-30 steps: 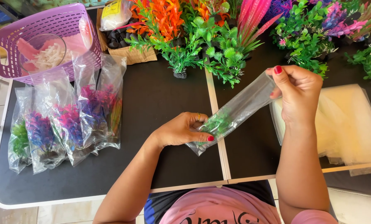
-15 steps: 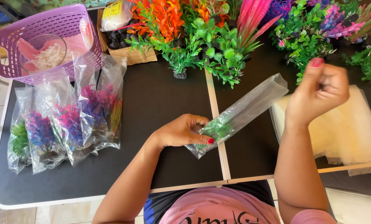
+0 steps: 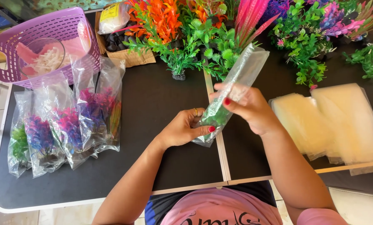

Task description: The person is packaging artificial aquarium plants into individual plastic bags.

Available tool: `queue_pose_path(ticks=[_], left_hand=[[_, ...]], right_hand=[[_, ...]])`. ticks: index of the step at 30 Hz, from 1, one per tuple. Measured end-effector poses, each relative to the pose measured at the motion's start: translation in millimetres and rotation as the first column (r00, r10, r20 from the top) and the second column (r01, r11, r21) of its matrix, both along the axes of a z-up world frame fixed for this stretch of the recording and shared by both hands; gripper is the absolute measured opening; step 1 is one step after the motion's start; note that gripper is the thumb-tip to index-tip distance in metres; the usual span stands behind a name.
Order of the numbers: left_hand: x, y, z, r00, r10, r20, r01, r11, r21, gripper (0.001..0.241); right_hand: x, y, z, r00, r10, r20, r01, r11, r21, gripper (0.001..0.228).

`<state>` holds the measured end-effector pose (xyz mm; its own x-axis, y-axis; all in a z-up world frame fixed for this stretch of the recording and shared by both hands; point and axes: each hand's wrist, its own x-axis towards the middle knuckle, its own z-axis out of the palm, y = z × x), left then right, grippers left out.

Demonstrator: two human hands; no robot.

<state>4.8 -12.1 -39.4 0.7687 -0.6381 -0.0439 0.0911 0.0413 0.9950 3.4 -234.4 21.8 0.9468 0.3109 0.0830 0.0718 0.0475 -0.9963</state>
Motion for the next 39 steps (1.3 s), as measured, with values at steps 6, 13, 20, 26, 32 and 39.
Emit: queue_pose_path(ticks=[6, 13, 20, 26, 32, 39], left_hand=[[-4.1, -1.2, 13.7, 0.999, -0.034, -0.005, 0.035, 0.998, 0.054, 0.028], [-5.6, -1.8, 20.1, 0.997, -0.073, -0.019, 0.075, 0.992, 0.102, 0.031], [-5.6, -1.2, 21.0, 0.990, -0.107, -0.091, 0.116, 0.989, 0.092, 0.030], [-3.6, -2.0, 10.5, 0.996, -0.077, -0.039, 0.080, 0.993, 0.085, 0.028], [-1.4, -2.3, 10.9, 1.000, 0.006, -0.021, -0.006, 0.999, 0.032, 0.025], [-5.4, -2.8, 23.4, 0.999, -0.035, -0.039, 0.039, 0.994, 0.104, 0.033]], right_hand=[[14.5, -4.4, -28.7, 0.965, -0.261, -0.032, 0.263, 0.963, 0.065, 0.034], [16.6, -27.9, -10.5, 0.929, -0.360, -0.086, 0.370, 0.910, 0.189, 0.044], [24.2, -52.4, -10.6, 0.884, -0.454, -0.113, 0.467, 0.849, 0.248, 0.039], [23.2, -49.0, -2.8, 0.883, -0.457, -0.105, 0.467, 0.836, 0.289, 0.043], [18.4, -28.9, -11.3, 0.959, -0.240, -0.150, 0.275, 0.917, 0.290, 0.061], [15.2, -10.3, -8.3, 0.947, -0.293, -0.129, 0.311, 0.936, 0.162, 0.038]])
